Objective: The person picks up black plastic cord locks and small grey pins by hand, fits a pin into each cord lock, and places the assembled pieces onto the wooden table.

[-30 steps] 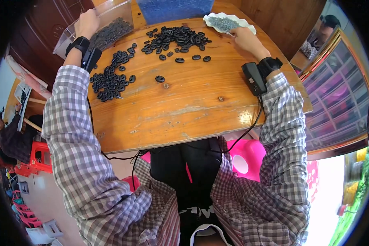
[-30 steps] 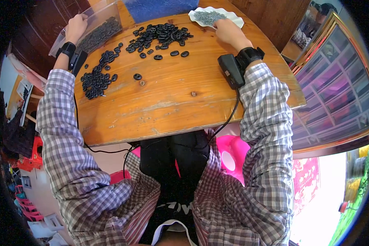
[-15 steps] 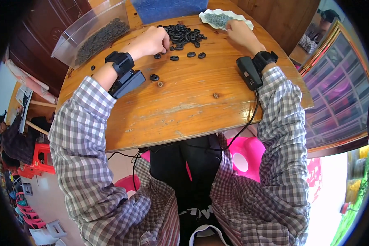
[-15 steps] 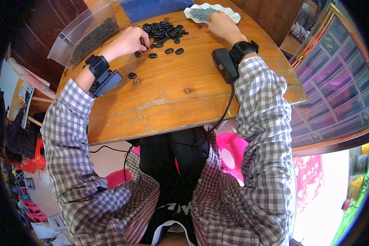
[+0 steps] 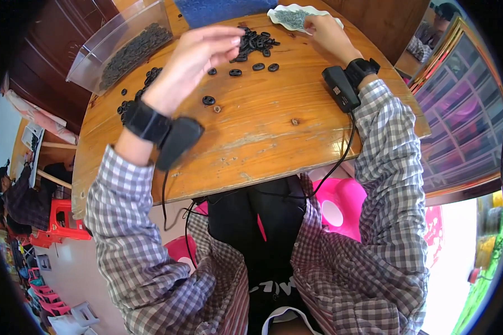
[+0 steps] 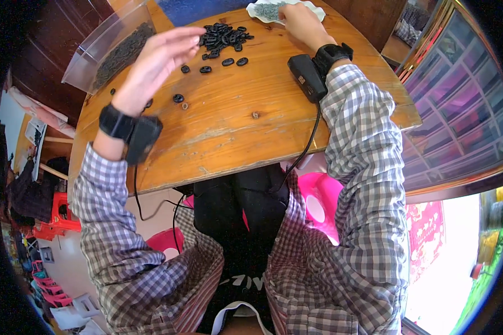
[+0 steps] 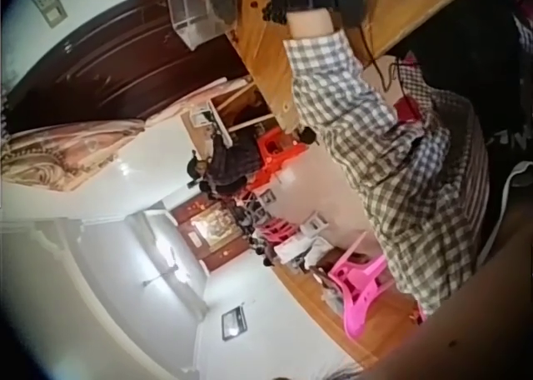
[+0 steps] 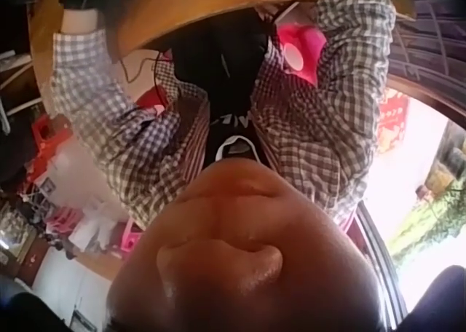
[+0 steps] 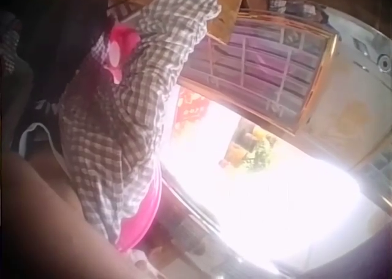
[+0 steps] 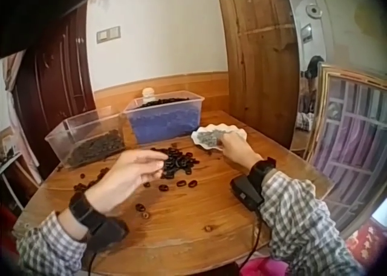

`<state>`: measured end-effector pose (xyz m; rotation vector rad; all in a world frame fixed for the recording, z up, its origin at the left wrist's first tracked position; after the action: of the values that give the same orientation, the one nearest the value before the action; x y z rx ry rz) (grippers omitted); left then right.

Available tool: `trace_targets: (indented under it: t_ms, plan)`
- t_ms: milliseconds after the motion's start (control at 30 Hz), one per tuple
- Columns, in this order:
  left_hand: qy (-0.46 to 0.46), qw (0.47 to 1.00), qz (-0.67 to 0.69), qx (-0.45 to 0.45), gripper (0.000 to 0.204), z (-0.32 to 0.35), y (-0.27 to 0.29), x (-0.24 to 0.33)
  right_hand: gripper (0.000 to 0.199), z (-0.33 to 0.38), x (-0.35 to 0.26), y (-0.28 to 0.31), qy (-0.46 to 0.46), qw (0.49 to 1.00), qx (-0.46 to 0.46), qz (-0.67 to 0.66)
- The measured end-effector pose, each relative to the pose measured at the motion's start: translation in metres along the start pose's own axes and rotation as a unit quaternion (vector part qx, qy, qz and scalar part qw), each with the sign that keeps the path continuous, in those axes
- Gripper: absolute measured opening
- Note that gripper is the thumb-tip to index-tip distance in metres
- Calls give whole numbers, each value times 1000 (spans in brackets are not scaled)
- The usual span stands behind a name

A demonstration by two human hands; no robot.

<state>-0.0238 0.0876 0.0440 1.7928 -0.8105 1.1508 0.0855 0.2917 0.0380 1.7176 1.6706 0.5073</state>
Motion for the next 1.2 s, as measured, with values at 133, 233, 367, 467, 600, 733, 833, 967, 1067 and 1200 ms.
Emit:
trace_targets:
  t_ms: [133, 233, 367, 467, 600, 733, 833, 967, 1067, 1200]
  plan:
    - [89, 980, 175, 26, 27, 29, -17, -35, 15, -3, 13, -6, 23, 1000, 6, 5]
    - [89, 972, 216, 39, 24, 32, -16, -40, 16, -9, 12, -9, 43, 998, 7, -35]
    - [88, 969, 223, 66, 20, 33, -14, -48, 16, -11, -30, -22, -16, 978, -18, -210]
    - [84, 960, 257, 74, 19, 34, -12, -50, 13, -1, -71, -41, -80, 883, -94, -452]
    - [82, 953, 282, 75, 19, 35, -12, -49, 13, 13, -105, -46, -151, 803, -164, -553]
    - [74, 961, 257, 74, 20, 34, -14, -46, 15, 13, -99, -47, -139, 802, -151, -561]
    - [72, 962, 250, 77, 22, 34, -13, -46, 15, 13, -101, -46, -138, 808, -151, -553]
    - [80, 957, 261, 98, 21, 33, -11, -49, 16, 14, -99, -48, -142, 813, -148, -544]
    - [89, 959, 261, 72, 18, 33, -10, -52, 18, 14, -98, -48, -154, 811, -147, -545]
    - [105, 956, 263, 79, 15, 33, -11, -53, 20, 15, -99, -44, -157, 805, -136, -555]
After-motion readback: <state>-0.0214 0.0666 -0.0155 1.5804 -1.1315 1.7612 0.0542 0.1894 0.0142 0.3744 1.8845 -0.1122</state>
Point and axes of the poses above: each hand's wrist, its own z-axis away from the middle knuckle, its own y-axis out of the back of the hand, x = y × z, the point moved 6 cm from there along -z, towards the middle knuckle, and after that the axes turned 10 degrees about -z, right-handed, at the moved point
